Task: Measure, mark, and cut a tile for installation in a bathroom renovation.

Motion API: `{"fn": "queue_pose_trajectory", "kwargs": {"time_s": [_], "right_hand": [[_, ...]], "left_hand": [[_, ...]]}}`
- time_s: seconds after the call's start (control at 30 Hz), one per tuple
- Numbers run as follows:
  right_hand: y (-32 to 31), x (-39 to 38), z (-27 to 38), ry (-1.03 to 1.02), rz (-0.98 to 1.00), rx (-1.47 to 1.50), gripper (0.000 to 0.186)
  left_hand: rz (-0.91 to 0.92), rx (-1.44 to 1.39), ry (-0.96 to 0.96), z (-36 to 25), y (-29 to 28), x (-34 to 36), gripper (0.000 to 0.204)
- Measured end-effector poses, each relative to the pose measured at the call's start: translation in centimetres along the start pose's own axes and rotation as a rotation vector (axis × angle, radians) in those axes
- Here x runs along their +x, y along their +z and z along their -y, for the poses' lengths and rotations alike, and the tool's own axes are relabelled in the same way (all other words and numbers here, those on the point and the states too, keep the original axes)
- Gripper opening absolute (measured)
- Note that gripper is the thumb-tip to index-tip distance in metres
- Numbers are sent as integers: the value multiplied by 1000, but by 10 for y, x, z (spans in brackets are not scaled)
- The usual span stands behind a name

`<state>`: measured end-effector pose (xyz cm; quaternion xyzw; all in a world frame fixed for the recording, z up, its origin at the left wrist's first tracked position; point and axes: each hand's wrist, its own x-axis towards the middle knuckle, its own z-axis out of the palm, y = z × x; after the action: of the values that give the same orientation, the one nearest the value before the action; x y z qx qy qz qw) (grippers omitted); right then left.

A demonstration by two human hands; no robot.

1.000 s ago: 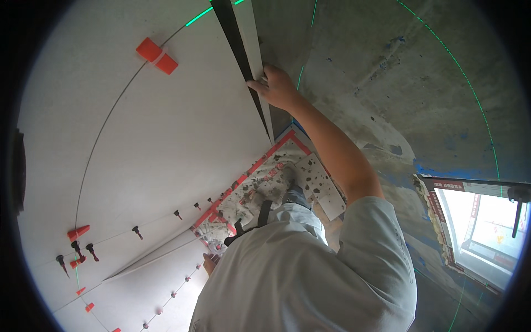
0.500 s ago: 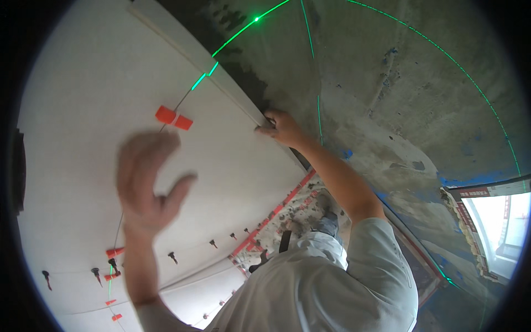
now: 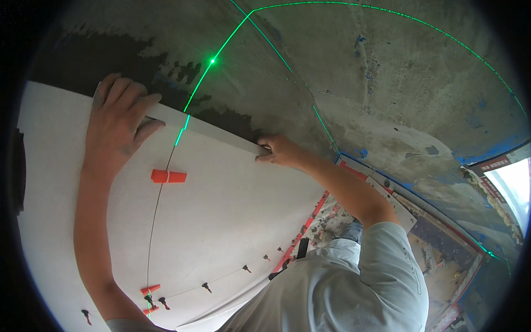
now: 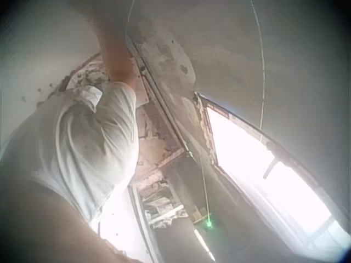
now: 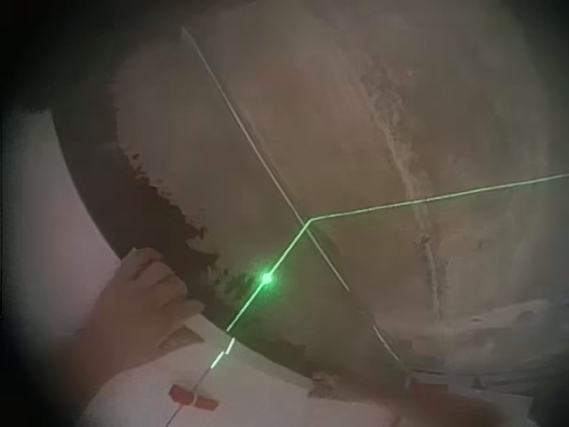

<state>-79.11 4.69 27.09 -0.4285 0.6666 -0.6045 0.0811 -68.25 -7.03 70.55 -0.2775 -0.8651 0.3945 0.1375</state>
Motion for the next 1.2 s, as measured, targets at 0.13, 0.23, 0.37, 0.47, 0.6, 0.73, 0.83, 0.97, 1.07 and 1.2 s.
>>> {"fn": "queue_pose_trajectory", "kwargs": {"time_s": [0.13, 0.23, 0.37, 0.47, 0.6, 0.73, 0.83, 0.97, 1.07, 1.2], "right_hand": [[1, 1, -4, 6, 34, 62, 42], [-3, 4, -2, 25, 54, 31, 43], [-2, 5, -6, 38, 40, 80, 46], [-4, 6, -6, 52, 46, 109, 47], [-7, 12, -5, 79, 84, 95, 47], [-7, 13, 1, 95, 72, 52, 47], [-7, 7, 7, 99, 36, 90, 46], [-4, 0, 7, 132, 1, 168, 44], [3, -3, -14, 96, -19, 175, 45], [7, 4, -23, -13, 2, 2, 47]], "left_hand": [[-20, -33, -14, -2, 0, 2, 39], [8, -52, -26, -3, 0, 2, 36], [0, -51, -45, -4, 2, 3, 36], [0, -49, -37, -3, 3, 5, 35], [-28, -53, -31, -2, 6, 6, 36], [-2, -62, -48, -1, 6, 6, 37], [5, -56, -51, -3, 5, 6, 37], [15, -51, -55, -7, 4, 4, 36], [35, -35, -54, -8, 11, 9, 36], [-30, -7, -11, -10, 15, 7, 37]]}}
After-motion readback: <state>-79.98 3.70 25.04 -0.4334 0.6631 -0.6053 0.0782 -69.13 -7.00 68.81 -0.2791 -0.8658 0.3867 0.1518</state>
